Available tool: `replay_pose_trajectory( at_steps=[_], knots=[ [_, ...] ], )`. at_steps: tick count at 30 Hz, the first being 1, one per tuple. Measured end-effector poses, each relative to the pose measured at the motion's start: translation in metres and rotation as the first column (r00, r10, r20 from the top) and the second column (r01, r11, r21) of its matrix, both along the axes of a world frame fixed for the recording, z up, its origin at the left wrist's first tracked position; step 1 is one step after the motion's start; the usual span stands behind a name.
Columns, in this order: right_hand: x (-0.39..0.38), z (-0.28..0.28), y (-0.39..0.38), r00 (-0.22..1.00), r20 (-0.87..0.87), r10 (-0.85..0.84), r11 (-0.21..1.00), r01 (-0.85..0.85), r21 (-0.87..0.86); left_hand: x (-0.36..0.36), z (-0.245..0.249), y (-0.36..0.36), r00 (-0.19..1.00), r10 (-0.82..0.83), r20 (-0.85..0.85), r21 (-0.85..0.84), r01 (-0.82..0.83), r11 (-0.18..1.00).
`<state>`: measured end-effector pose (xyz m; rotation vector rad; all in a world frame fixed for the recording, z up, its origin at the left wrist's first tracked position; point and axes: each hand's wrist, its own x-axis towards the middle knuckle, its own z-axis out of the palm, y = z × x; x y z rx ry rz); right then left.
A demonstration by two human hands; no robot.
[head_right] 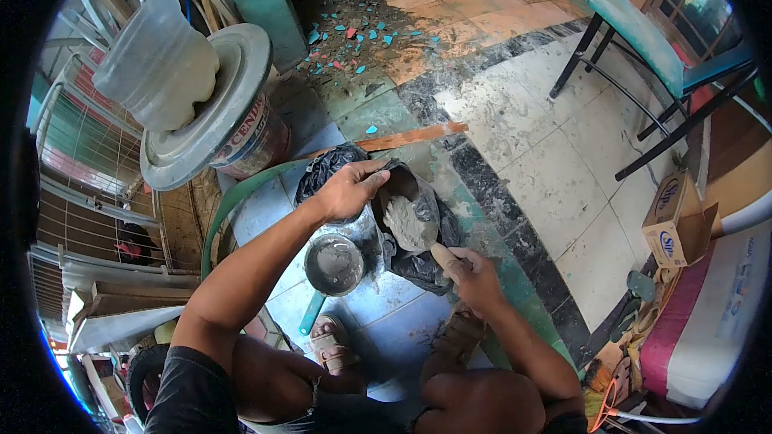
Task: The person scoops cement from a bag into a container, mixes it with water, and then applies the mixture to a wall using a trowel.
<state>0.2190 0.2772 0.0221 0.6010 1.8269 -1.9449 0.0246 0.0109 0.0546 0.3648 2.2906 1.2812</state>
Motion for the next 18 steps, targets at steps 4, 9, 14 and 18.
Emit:
replay_pose_trajectory(
  at_steps=[4, 9, 14, 18],
  knots=[
    [0.003, 0.009, -0.002, 1.000, -0.008, -0.023, 1.000, 0.023, -0.011, -0.003, -0.002, -0.002, 0.998, 0.050, 0.039, 0.058, -0.052, 0.997],
    [0.000, 0.017, -0.004, 1.000, -0.011, -0.029, 0.999, 0.029, -0.032, -0.010, -0.010, -0.003, 0.992, 0.052, 0.118, 0.141, -0.069, 0.988],
    [-0.004, 0.039, -0.002, 1.000, -0.001, -0.002, 1.000, 0.002, -0.007, -0.013, -0.002, -0.003, 0.988, 0.054, 0.145, 0.157, -0.077, 0.985],
    [-0.001, 0.047, 0.008, 1.000, 0.005, 0.008, 1.000, -0.008, -0.025, -0.020, -0.013, -0.008, 0.988, 0.113, 0.106, 0.141, -0.127, 0.982]
  ],
)
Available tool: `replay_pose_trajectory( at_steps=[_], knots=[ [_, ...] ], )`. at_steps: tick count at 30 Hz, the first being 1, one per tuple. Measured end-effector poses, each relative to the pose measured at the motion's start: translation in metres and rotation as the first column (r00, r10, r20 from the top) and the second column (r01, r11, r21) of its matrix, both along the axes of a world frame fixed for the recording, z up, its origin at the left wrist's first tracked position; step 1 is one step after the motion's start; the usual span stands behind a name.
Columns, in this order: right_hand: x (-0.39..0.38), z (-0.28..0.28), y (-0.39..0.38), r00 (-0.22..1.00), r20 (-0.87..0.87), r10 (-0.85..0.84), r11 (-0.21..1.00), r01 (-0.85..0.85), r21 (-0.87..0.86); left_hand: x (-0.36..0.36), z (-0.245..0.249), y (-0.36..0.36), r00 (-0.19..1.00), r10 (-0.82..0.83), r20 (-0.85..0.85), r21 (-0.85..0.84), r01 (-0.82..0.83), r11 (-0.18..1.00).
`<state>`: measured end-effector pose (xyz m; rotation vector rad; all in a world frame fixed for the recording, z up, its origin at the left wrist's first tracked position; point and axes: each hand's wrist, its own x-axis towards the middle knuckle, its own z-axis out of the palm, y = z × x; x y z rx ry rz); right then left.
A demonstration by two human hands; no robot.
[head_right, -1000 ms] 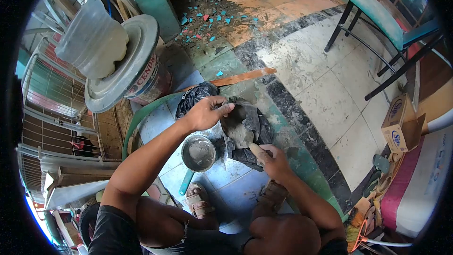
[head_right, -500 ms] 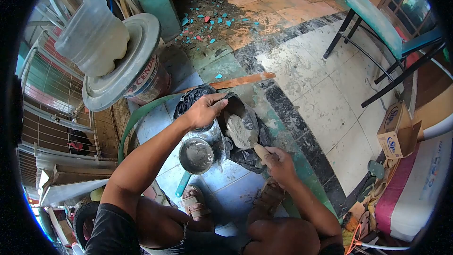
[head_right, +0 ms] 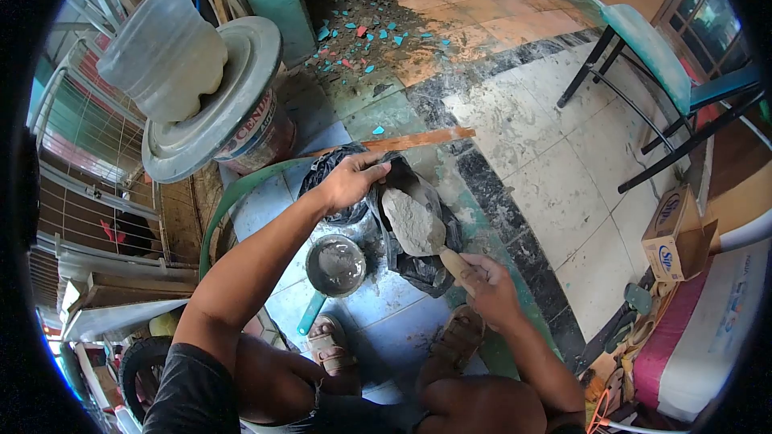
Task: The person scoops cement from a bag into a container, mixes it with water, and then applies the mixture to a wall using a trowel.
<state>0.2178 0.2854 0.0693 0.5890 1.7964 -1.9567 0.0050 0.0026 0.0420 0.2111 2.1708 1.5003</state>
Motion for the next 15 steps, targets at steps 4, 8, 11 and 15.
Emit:
replay_pose_trajectory(
  at_steps=[4, 8, 11, 15],
  knots=[
    [0.008, 0.005, 0.009, 1.000, -0.019, 0.009, 0.999, -0.008, 0.040, -0.004, -0.007, -0.004, 0.998, 0.035, 0.048, 0.073, -0.038, 0.997],
    [0.012, 0.030, 0.016, 0.999, -0.012, 0.051, 0.995, -0.050, 0.084, -0.007, -0.001, -0.010, 0.997, 0.008, 0.083, 0.040, -0.011, 0.999],
    [0.014, 0.051, 0.016, 0.997, -0.024, 0.079, 0.992, -0.076, 0.105, 0.003, 0.035, -0.014, 1.000, 0.011, 0.020, 0.012, -0.011, 1.000],
    [0.012, 0.077, 0.009, 0.987, -0.021, 0.160, 0.978, -0.155, 0.142, 0.003, 0.041, -0.046, 0.998, 0.046, -0.039, -0.024, -0.047, 0.999]
  ],
)
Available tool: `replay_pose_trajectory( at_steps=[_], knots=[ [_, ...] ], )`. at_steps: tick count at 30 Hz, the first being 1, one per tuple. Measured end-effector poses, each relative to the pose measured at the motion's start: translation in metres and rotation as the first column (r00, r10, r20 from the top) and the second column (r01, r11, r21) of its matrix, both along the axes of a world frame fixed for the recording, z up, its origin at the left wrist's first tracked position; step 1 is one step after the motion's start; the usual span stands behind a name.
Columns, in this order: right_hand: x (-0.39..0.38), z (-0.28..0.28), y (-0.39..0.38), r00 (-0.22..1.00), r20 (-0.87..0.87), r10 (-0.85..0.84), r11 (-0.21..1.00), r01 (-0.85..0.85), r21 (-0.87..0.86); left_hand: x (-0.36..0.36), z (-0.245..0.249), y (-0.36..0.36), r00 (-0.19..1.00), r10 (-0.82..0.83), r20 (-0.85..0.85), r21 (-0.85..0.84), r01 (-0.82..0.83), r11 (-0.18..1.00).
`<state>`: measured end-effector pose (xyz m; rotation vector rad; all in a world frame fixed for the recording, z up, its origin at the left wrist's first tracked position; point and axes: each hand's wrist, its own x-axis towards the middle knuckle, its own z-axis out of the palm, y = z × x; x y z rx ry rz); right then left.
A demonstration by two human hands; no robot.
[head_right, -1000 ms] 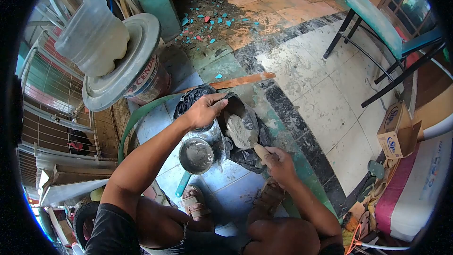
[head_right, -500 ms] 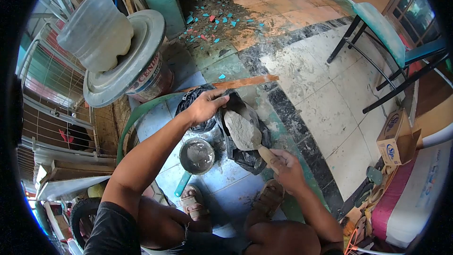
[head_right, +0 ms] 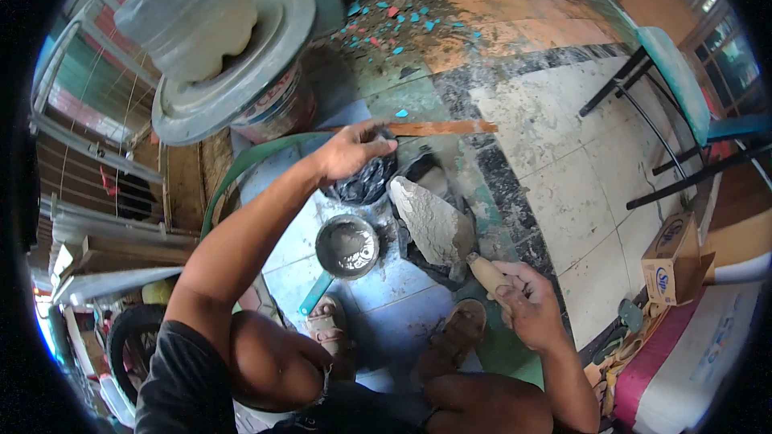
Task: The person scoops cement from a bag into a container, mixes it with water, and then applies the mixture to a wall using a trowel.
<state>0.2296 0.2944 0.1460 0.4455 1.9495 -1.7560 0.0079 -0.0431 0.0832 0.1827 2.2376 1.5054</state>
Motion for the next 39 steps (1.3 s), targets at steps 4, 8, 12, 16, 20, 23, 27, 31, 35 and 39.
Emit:
replay_pose_trajectory(
  at_steps=[4, 8, 12, 16, 20, 23, 27, 31, 35, 39],
  knots=[
    [-0.006, 0.005, -0.011, 0.995, 0.035, 0.089, 0.996, -0.089, -0.024, 0.019, -0.026, -0.053, 0.994, 0.112, 0.012, -0.050, -0.111, 0.993],
    [-0.017, -0.004, -0.029, 0.973, 0.036, 0.229, 0.973, -0.229, -0.006, 0.094, -0.081, -0.112, 0.994, 0.102, 0.031, -0.241, -0.092, 0.966],
    [-0.042, -0.005, -0.062, 0.912, 0.099, 0.398, 0.904, -0.409, 0.127, 0.181, -0.105, -0.138, 0.882, 0.127, 0.454, -0.179, -0.049, 0.983],
    [-0.072, -0.021, -0.097, 0.801, 0.067, 0.595, 0.742, -0.580, 0.336, 0.242, -0.146, -0.140, 0.799, -0.093, 0.594, 0.169, -0.011, 0.986],
    [-0.085, -0.025, -0.147, 0.651, 0.012, 0.759, 0.508, -0.604, 0.615, 0.254, -0.120, -0.124, 0.844, -0.099, 0.526, 0.163, 0.014, 0.986],
    [-0.077, -0.031, -0.172, 0.453, -0.046, 0.890, 0.319, -0.549, 0.772, 0.255, -0.122, -0.121, 0.899, -0.101, 0.427, 0.116, 0.056, 0.992],
    [-0.056, -0.029, -0.189, 0.243, 0.120, 0.963, 0.004, -0.455, 0.891, 0.253, -0.127, -0.120, 0.915, -0.113, 0.388, 0.096, 0.083, 0.992],
    [-0.039, -0.041, -0.172, 0.182, 0.089, 0.979, -0.027, -0.321, 0.947, 0.253, -0.121, -0.119, 0.895, -0.115, 0.430, 0.104, 0.077, 0.992],
    [-0.039, -0.030, -0.154, 0.322, 0.006, 0.947, 0.120, -0.372, 0.921, 0.260, -0.138, -0.124, 0.906, -0.119, 0.407, 0.137, 0.068, 0.988],
    [-0.045, -0.003, -0.126, 0.583, -0.207, 0.786, 0.525, -0.452, 0.721, 0.257, -0.124, -0.128, 0.871, -0.125, 0.475, 0.149, 0.061, 0.987]
  ],
)
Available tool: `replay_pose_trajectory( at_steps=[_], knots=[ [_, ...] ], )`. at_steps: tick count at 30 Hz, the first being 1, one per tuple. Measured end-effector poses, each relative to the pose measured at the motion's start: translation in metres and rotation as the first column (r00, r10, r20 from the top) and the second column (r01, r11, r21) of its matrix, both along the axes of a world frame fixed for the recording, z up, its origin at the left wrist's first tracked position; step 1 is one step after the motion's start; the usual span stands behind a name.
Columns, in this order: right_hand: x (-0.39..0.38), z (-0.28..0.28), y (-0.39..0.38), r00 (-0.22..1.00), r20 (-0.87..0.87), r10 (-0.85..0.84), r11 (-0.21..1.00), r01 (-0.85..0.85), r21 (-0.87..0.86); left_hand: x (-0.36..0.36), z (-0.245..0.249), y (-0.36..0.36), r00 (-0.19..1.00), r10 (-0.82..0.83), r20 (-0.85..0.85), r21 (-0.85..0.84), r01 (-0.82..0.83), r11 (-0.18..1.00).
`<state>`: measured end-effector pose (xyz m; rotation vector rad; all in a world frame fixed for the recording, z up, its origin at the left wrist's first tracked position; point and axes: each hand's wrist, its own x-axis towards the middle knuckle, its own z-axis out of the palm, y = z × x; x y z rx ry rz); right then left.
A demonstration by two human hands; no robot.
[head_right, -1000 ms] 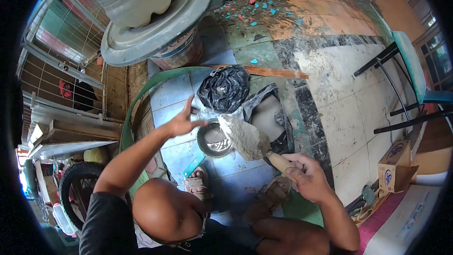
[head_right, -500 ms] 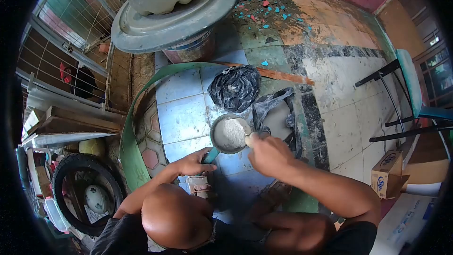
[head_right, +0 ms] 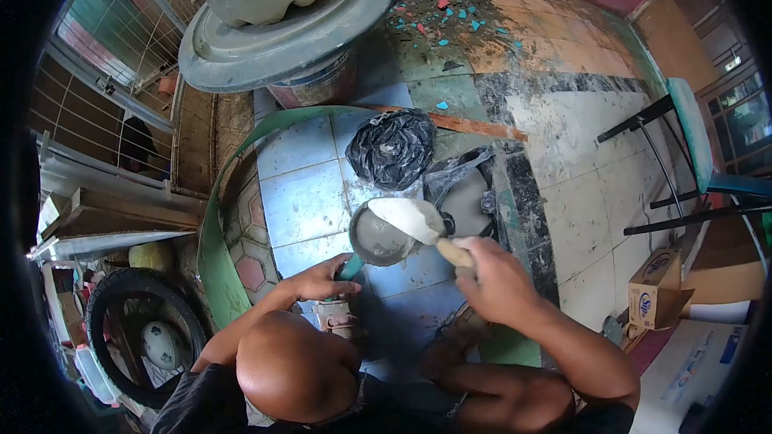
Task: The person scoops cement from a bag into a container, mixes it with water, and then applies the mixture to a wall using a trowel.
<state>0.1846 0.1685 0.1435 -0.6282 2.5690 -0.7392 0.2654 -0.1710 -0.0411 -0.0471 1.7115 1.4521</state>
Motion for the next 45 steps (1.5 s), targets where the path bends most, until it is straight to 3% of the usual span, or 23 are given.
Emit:
replay_pose_trajectory(
  at_steps=[2, 4, 6, 8, 10, 12, 13, 16, 19, 20, 22, 23, 28, 30, 34, 38, 41, 45],
  knots=[
    [-0.001, 0.009, 0.025, 0.971, 0.171, -0.167, 0.973, 0.190, -0.127, -0.002, 0.003, -0.002, 0.998, -0.004, 0.056, 0.020, 0.003, 1.000],
    [-0.004, 0.028, 0.051, 0.955, 0.199, -0.222, 0.942, 0.262, -0.209, -0.006, 0.003, -0.005, 0.995, -0.020, 0.096, 0.043, 0.016, 0.999],
    [0.001, 0.066, 0.075, 0.769, 0.475, -0.428, 0.803, 0.565, -0.191, -0.014, 0.009, -0.009, 0.995, -0.095, -0.003, -0.131, 0.094, 0.987],
    [0.012, 0.085, 0.107, 0.688, 0.483, -0.542, 0.701, 0.687, -0.193, -0.030, 0.016, -0.012, 0.974, -0.187, -0.126, -0.340, 0.135, 0.931],
    [0.022, 0.086, 0.127, 0.625, 0.478, -0.617, 0.630, 0.756, -0.175, -0.056, 0.039, -0.005, 0.944, -0.129, -0.302, -0.452, -0.023, 0.892],
    [0.030, 0.075, 0.141, 0.590, 0.461, -0.663, 0.600, 0.787, -0.144, -0.089, 0.060, 0.005, 0.876, -0.161, -0.455, -0.433, -0.060, 0.899],
    [0.033, 0.062, 0.147, 0.613, 0.452, -0.648, 0.640, 0.760, -0.113, -0.107, 0.091, 0.018, 0.882, -0.158, -0.443, -0.412, -0.043, 0.910],
    [0.037, -0.005, 0.146, 0.846, 0.219, -0.485, 0.827, 0.526, -0.200, -0.151, 0.137, 0.064, 0.844, -0.245, -0.478, -0.408, 0.033, 0.912],
    [0.033, -0.074, 0.122, 0.901, 0.021, -0.434, 0.890, 0.433, -0.146, -0.180, 0.124, 0.112, 0.646, -0.367, -0.669, -0.495, -0.019, 0.869],
    [0.031, -0.094, 0.113, 0.913, -0.093, -0.397, 0.916, 0.388, -0.100, -0.188, 0.125, 0.128, 0.630, -0.404, -0.664, -0.546, -0.038, 0.837],
    [0.026, -0.122, 0.092, 0.880, -0.125, -0.459, 0.880, 0.470, 0.074, -0.198, 0.127, 0.157, 0.604, -0.476, -0.639, -0.641, -0.077, 0.763],
    [0.025, -0.134, 0.084, 0.863, -0.141, -0.486, 0.848, 0.504, 0.161, -0.199, 0.129, 0.169, 0.607, -0.426, -0.671, -0.615, -0.135, 0.777],
    [0.040, -0.184, 0.069, 0.841, -0.219, -0.495, 0.868, 0.489, -0.086, -0.218, 0.125, 0.202, 0.656, -0.349, -0.669, -0.518, -0.074, 0.852],
    [0.052, -0.183, 0.061, 0.866, -0.083, -0.493, 0.867, 0.480, -0.134, -0.219, 0.125, 0.205, 0.661, -0.326, -0.676, -0.457, -0.029, 0.889],
    [0.052, -0.189, 0.067, 0.826, -0.055, -0.561, 0.794, 0.518, -0.318, -0.219, 0.136, 0.208, 0.676, -0.306, -0.670, -0.437, -0.026, 0.899],
    [0.045, -0.192, 0.073, 0.815, -0.074, -0.574, 0.803, 0.543, -0.246, -0.221, 0.130, 0.209, 0.606, -0.233, -0.761, -0.309, -0.023, 0.951],
    [0.046, -0.200, 0.068, 0.834, -0.071, -0.546, 0.796, 0.491, -0.355, -0.223, 0.131, 0.212, 0.626, -0.282, -0.727, -0.362, 0.000, 0.932],
    [0.050, -0.197, 0.065, 0.777, 0.203, -0.596, 0.655, 0.617, -0.437, -0.225, 0.125, 0.209, 0.643, -0.302, -0.704, -0.367, 0.035, 0.930]
  ],
)
